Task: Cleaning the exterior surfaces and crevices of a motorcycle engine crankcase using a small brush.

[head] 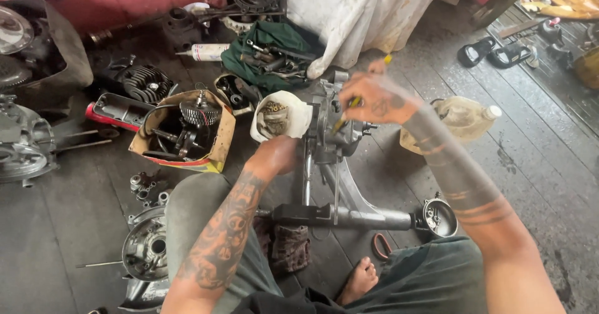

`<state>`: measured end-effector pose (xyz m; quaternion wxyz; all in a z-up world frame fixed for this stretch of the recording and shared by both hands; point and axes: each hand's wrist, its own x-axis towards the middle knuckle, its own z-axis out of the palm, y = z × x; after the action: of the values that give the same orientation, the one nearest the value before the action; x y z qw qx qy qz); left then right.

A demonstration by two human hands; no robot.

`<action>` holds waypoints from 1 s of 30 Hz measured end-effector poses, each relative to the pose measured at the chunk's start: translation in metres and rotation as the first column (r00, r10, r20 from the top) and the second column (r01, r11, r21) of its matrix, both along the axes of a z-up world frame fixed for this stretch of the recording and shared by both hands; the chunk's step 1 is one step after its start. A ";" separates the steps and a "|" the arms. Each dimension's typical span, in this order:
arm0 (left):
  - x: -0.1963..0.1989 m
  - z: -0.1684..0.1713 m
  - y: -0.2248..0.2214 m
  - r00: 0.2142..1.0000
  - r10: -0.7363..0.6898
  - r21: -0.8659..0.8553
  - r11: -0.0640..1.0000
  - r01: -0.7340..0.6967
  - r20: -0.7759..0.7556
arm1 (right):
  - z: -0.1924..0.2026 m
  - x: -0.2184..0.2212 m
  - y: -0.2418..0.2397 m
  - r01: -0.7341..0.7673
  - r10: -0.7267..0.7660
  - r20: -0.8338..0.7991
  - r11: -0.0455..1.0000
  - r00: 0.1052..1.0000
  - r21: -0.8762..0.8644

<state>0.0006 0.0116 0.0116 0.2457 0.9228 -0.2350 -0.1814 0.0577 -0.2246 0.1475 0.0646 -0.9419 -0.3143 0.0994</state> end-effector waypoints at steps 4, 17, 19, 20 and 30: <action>-0.002 -0.002 -0.004 1.000 0.006 0.013 1.000 -0.006 -0.005 | 0.007 -0.005 -0.007 0.025 -0.027 0.028 0.997 0.999 0.076; 0.006 -0.033 -0.006 1.000 -0.004 0.002 1.000 0.004 0.003 | 0.004 -0.007 -0.003 0.032 -0.030 -0.040 0.998 0.999 0.060; 0.010 -0.024 -0.005 1.000 0.014 0.004 1.000 -0.014 0.014 | 0.010 -0.004 0.000 0.017 -0.015 -0.021 0.996 1.000 0.084; 0.005 -0.013 -0.004 1.000 0.003 0.001 1.000 -0.003 0.020 | 0.010 -0.005 0.002 0.003 0.004 -0.079 0.996 0.997 0.091; 0.019 -0.058 -0.004 0.999 0.027 0.028 0.999 -0.028 0.042 | 0.000 0.003 -0.008 -0.047 0.048 -0.001 0.990 0.999 0.133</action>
<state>0.0194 0.0078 -0.0462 0.2301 0.9329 -0.2246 -0.1621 0.0606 -0.2322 0.1471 0.1257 -0.9275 -0.3425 0.0819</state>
